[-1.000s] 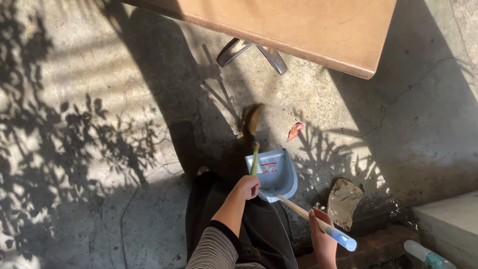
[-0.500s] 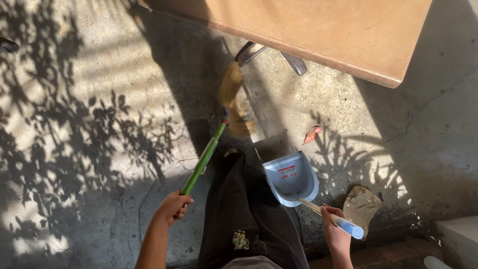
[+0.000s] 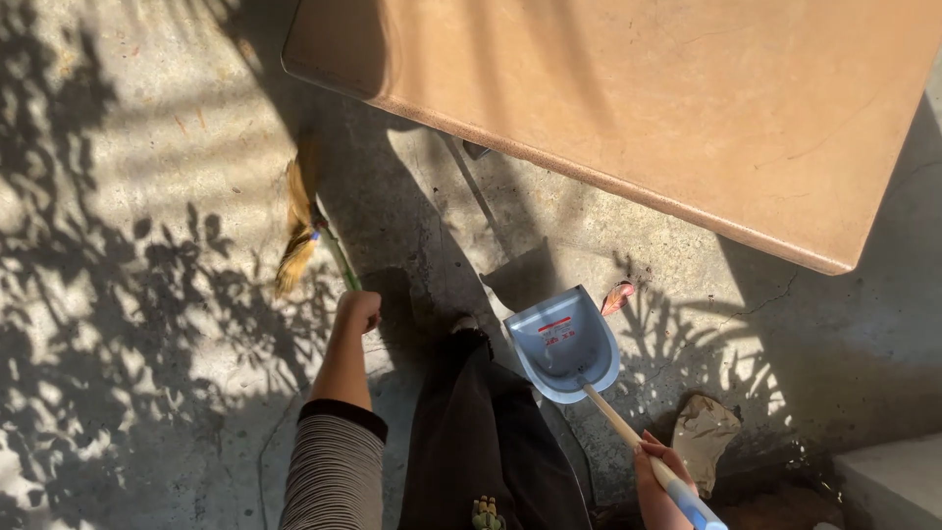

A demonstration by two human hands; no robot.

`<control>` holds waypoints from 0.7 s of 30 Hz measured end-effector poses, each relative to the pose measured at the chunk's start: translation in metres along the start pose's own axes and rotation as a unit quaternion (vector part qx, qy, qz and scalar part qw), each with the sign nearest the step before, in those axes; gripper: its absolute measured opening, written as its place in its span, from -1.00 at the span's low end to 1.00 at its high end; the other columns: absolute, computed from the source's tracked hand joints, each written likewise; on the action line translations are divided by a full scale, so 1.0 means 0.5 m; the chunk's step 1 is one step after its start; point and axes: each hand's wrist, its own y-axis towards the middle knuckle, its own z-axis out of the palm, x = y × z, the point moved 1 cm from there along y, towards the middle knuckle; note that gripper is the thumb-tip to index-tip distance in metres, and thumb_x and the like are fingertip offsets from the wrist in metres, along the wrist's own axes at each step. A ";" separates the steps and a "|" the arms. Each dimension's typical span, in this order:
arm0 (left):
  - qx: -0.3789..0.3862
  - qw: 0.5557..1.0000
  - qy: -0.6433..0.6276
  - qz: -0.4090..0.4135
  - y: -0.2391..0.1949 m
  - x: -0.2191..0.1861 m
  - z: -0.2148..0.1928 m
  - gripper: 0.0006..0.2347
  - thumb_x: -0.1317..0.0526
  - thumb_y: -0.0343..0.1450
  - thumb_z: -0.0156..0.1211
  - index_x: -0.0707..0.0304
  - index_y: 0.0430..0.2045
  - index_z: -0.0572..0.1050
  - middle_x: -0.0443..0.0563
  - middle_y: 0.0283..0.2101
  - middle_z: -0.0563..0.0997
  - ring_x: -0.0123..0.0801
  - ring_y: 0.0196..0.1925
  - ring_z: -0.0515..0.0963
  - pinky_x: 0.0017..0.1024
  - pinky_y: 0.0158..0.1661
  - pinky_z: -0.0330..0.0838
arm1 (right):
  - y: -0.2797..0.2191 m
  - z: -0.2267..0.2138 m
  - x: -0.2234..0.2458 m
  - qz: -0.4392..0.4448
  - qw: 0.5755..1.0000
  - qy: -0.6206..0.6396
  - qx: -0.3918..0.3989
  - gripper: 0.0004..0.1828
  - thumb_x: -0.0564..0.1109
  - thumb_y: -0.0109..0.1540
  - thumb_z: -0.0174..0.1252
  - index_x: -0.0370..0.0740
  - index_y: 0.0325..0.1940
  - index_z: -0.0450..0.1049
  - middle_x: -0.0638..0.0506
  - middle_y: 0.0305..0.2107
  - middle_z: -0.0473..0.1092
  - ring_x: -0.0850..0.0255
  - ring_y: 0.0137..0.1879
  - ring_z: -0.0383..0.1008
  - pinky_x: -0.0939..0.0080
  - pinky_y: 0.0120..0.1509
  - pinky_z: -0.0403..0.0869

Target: Sweeping the outdoor patio floor using a broom and a dustpan to collect debris.

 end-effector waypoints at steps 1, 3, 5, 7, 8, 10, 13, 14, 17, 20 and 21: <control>0.003 1.000 0.004 -0.008 -0.029 -0.003 0.091 -0.77 0.32 0.46 0.05 0.71 -0.21 0.48 0.11 -0.66 0.30 -0.38 -0.76 0.17 -0.37 -0.70 0.03 | -0.015 0.004 0.017 0.008 1.000 -0.005 0.000 -0.94 -0.33 0.26 0.20 -0.41 -0.23 0.56 -0.20 0.13 0.48 0.11 0.23 0.50 0.17 0.23 0.50; 0.016 1.000 0.001 -0.017 -0.110 -0.032 0.276 -0.68 0.43 0.45 0.08 0.51 0.11 0.31 0.14 -0.50 0.50 -0.31 -0.58 0.43 -0.36 -0.58 0.38 | -0.043 0.019 0.050 0.008 0.999 0.016 -0.051 -0.87 -0.35 0.25 0.18 -0.36 -0.12 0.57 -0.19 0.16 0.47 0.05 0.18 0.53 0.12 0.21 0.49; 0.064 0.998 0.008 -0.022 -0.191 -0.059 0.399 -0.69 0.44 0.43 0.08 0.46 0.08 0.33 0.14 -0.50 0.49 -0.32 -0.57 0.43 -0.36 -0.57 0.39 | -0.041 0.038 0.068 -0.013 0.998 0.015 -0.065 -0.88 -0.34 0.25 0.20 -0.38 -0.14 0.57 -0.20 0.14 0.48 0.07 0.22 0.51 0.14 0.24 0.49; 0.112 0.993 0.015 -0.033 -0.229 -0.067 0.467 -0.71 0.44 0.42 0.08 0.41 0.04 0.36 0.14 -0.50 0.48 -0.33 -0.55 0.43 -0.37 -0.56 0.39 | -0.050 0.047 0.096 -0.030 0.996 0.012 -0.078 -0.90 -0.34 0.24 0.22 -0.39 -0.17 0.58 -0.21 0.13 0.48 0.09 0.25 0.49 0.15 0.27 0.48; 0.149 0.988 0.024 -0.025 -0.228 -0.059 0.471 -0.77 0.44 0.40 0.07 0.48 -0.05 0.40 0.11 -0.54 0.44 -0.36 -0.59 0.38 -0.38 -0.59 0.33 | -0.061 0.046 0.116 -0.069 0.994 0.009 -0.087 -0.90 -0.32 0.25 0.24 -0.37 -0.16 0.58 -0.20 0.11 0.50 0.11 0.26 0.50 0.18 0.30 0.48; 0.181 0.983 0.036 -0.014 -0.240 -0.051 0.417 -0.81 0.44 0.39 0.05 0.55 -0.15 0.44 0.08 -0.58 0.40 -0.38 -0.62 0.34 -0.40 -0.62 0.27 | -0.069 0.048 0.143 -0.108 0.989 0.011 -0.097 -0.89 -0.30 0.25 0.25 -0.36 -0.14 0.58 -0.18 0.08 0.51 0.13 0.28 0.50 0.21 0.34 0.48; 0.192 0.976 0.084 0.052 -0.292 -0.034 0.238 -0.88 0.45 0.33 0.11 0.61 -0.33 0.44 -0.05 -0.70 0.27 -0.45 -0.74 0.19 -0.44 -0.69 0.10 | -0.060 0.041 0.158 -0.033 0.993 0.032 -0.111 -0.88 -0.28 0.25 0.25 -0.35 -0.14 0.58 -0.15 0.11 0.52 0.13 0.18 0.53 0.21 0.20 0.51; 0.179 0.979 0.062 0.073 -0.311 -0.020 0.171 -0.86 0.45 0.33 0.14 0.52 -0.31 0.37 -0.05 -0.70 0.27 -0.44 -0.76 0.19 -0.40 -0.70 0.04 | -0.060 0.033 0.162 -0.030 0.993 0.048 -0.108 -0.89 -0.28 0.25 0.24 -0.35 -0.15 0.57 -0.16 0.11 0.51 0.14 0.21 0.51 0.21 0.21 0.50; 0.128 0.987 0.053 0.078 -0.373 0.028 -0.001 -0.76 0.43 0.33 0.19 0.47 -0.17 0.34 -0.04 -0.68 0.27 -0.45 -0.77 0.16 -0.38 -0.72 0.01 | -0.066 0.011 0.166 -0.030 0.990 0.079 -0.111 -0.91 -0.27 0.27 0.24 -0.36 -0.17 0.56 -0.18 0.10 0.50 0.13 0.22 0.49 0.21 0.23 0.48; 0.041 0.995 0.077 0.043 -0.423 0.013 -0.063 -0.64 0.42 0.36 0.15 0.43 0.05 0.29 -0.04 -0.65 0.27 -0.45 -0.74 0.15 -0.39 -0.69 0.07 | -0.071 -0.012 0.160 -0.036 0.987 0.098 -0.122 -0.92 -0.27 0.27 0.24 -0.37 -0.19 0.56 -0.19 0.07 0.51 0.13 0.24 0.49 0.21 0.28 0.48; -0.008 0.996 0.085 0.021 -0.436 -0.004 -0.067 -0.57 0.44 0.37 0.10 0.36 0.15 0.22 -0.03 -0.64 0.27 -0.43 -0.73 0.17 -0.39 -0.67 0.09 | -0.071 -0.018 0.156 -0.037 0.986 0.100 -0.126 -0.92 -0.27 0.28 0.23 -0.37 -0.20 0.56 -0.18 0.06 0.51 0.14 0.25 0.50 0.22 0.31 0.48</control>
